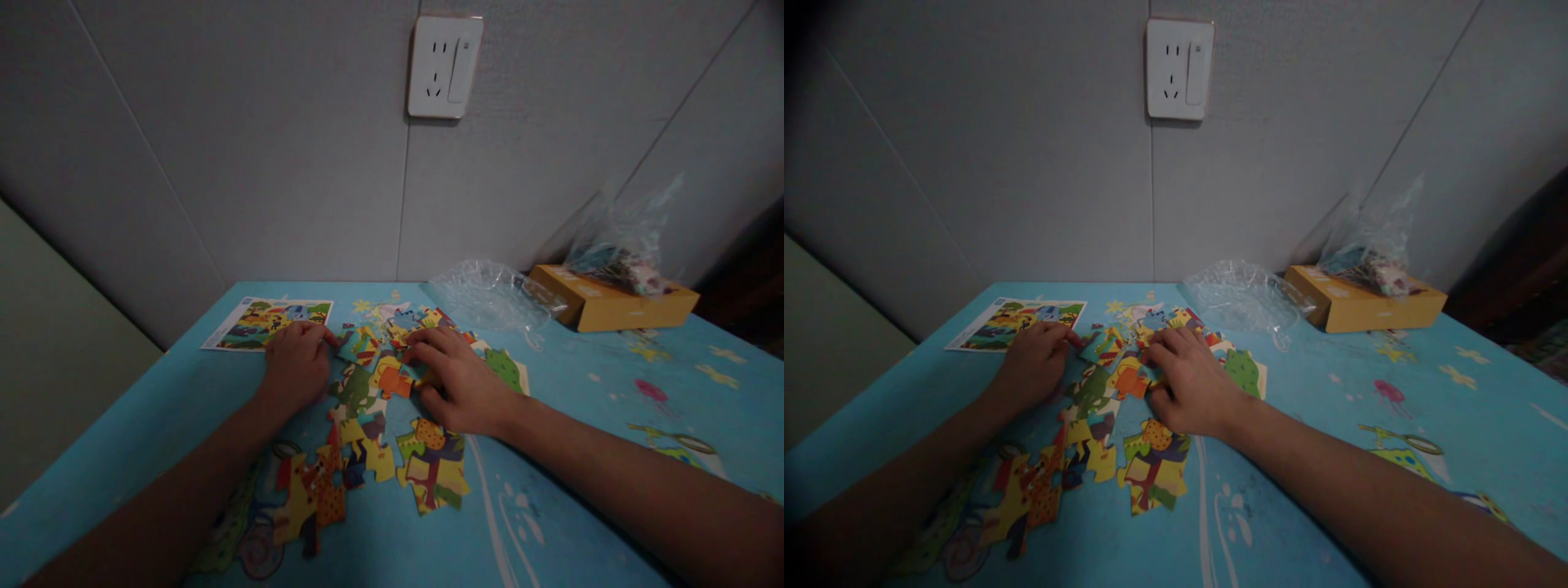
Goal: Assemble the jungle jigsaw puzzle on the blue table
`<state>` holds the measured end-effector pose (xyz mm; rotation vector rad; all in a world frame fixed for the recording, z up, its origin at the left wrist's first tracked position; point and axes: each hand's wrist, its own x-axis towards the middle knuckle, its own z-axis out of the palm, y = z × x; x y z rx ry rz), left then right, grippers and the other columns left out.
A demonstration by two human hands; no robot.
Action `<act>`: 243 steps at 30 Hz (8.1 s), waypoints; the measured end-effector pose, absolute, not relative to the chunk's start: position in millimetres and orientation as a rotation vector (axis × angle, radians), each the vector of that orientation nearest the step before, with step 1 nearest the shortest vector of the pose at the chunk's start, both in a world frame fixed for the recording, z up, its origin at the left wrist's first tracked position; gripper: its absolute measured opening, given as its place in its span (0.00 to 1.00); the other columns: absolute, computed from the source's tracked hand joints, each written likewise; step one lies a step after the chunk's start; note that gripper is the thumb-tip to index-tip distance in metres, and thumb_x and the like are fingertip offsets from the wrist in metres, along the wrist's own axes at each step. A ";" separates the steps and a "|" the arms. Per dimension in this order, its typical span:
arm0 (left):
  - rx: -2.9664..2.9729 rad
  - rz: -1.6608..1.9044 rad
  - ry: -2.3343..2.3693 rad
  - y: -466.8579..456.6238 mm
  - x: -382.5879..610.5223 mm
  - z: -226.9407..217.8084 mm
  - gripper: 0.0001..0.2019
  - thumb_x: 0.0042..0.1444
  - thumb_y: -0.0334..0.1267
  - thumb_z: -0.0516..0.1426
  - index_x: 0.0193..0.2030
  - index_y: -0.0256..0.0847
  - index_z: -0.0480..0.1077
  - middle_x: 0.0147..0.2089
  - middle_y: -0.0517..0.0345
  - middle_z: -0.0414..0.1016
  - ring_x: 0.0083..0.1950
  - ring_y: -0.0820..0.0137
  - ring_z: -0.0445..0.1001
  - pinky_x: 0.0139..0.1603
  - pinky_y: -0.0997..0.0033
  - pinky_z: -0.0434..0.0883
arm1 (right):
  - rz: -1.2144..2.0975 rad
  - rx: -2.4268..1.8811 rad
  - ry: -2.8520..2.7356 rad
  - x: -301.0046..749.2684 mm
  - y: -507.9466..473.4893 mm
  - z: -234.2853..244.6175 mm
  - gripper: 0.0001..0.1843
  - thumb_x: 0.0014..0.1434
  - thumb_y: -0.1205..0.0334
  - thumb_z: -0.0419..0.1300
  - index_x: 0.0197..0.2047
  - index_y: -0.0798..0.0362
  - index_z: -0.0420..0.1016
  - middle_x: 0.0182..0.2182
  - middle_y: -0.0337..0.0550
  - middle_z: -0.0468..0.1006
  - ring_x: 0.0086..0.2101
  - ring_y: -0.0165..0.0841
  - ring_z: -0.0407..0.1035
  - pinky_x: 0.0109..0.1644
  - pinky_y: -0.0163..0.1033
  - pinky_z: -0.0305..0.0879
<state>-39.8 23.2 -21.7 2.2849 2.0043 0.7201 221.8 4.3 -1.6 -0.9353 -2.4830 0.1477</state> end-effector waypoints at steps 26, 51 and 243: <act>2.171 0.799 2.056 23.9 -45.0 -14.1 0.15 0.55 0.26 0.51 0.45 0.36 0.75 0.50 0.45 0.75 0.53 0.56 0.74 0.58 0.53 0.69 | 0.119 -1.031 -2.456 222.3 3.0 -1.0 0.20 0.45 0.70 0.53 0.44 0.57 0.72 0.46 0.54 0.72 0.46 0.46 0.63 0.52 0.54 0.61; 2.542 0.751 1.224 7.2 -26.7 -14.6 0.20 0.59 0.34 0.56 0.59 0.37 0.70 0.61 0.45 0.71 0.63 0.58 0.67 0.66 0.52 0.64 | 0.087 -1.106 -2.428 220.8 1.9 -2.6 0.30 0.50 0.61 0.61 0.57 0.59 0.69 0.49 0.56 0.72 0.49 0.47 0.67 0.55 0.57 0.62; 2.542 0.530 1.222 -5.6 -19.9 -7.3 0.17 0.50 0.46 0.66 0.47 0.50 0.76 0.70 0.51 0.60 0.72 0.46 0.53 0.69 0.33 0.44 | 0.072 -1.395 -2.780 237.5 13.5 33.7 0.19 0.47 0.73 0.57 0.45 0.57 0.72 0.38 0.52 0.76 0.38 0.43 0.71 0.41 0.47 0.67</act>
